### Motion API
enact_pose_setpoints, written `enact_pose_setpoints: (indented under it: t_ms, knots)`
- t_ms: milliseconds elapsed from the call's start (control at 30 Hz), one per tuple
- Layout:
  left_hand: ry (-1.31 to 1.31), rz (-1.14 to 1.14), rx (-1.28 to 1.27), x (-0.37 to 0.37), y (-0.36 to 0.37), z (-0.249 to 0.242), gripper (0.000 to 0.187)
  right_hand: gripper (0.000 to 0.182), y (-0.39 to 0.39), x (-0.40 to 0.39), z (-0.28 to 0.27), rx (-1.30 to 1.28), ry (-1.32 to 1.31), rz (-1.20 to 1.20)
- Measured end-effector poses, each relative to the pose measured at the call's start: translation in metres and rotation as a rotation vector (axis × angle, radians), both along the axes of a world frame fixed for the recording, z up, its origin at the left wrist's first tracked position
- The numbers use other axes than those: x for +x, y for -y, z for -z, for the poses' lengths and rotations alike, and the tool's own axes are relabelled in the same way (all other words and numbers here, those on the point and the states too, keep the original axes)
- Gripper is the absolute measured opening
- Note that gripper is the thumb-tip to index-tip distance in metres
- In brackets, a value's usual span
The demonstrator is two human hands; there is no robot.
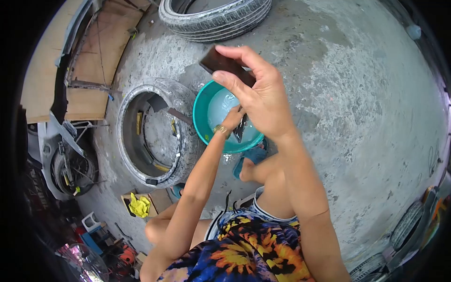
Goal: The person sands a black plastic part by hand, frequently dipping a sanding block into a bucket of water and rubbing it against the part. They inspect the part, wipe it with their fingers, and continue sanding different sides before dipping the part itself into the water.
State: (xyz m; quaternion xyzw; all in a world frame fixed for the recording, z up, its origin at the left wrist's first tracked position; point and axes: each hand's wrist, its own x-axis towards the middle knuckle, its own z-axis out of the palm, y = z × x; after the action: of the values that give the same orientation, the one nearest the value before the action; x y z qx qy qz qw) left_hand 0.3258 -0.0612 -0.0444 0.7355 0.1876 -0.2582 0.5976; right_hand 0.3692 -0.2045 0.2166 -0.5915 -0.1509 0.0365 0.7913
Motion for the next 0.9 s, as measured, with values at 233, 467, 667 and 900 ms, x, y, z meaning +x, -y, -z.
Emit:
enact_pose_setpoints:
  t_ms: [233,467,667,900]
  knots:
    - [0.352,-0.244,-0.166,-0.075,-0.031,-0.131,0.068,0.057,0.043,-0.010,0.028,-0.707,0.227,-0.134]
    - [0.454,-0.480,-0.096,-0.142,-0.048,-0.183,0.070,0.081,-0.003,-0.073,0.041,-1.017,0.779,-0.440]
    - [0.494,-0.528,0.015,-0.186,-0.065,-0.209,0.068,0.083,-0.032,-0.117,0.052,-1.067,1.220,-0.528]
    - [0.410,-0.601,0.008,-0.218,-0.070,-0.225,0.072,0.081,-0.051,-0.118,0.058,-0.988,1.279,-0.469]
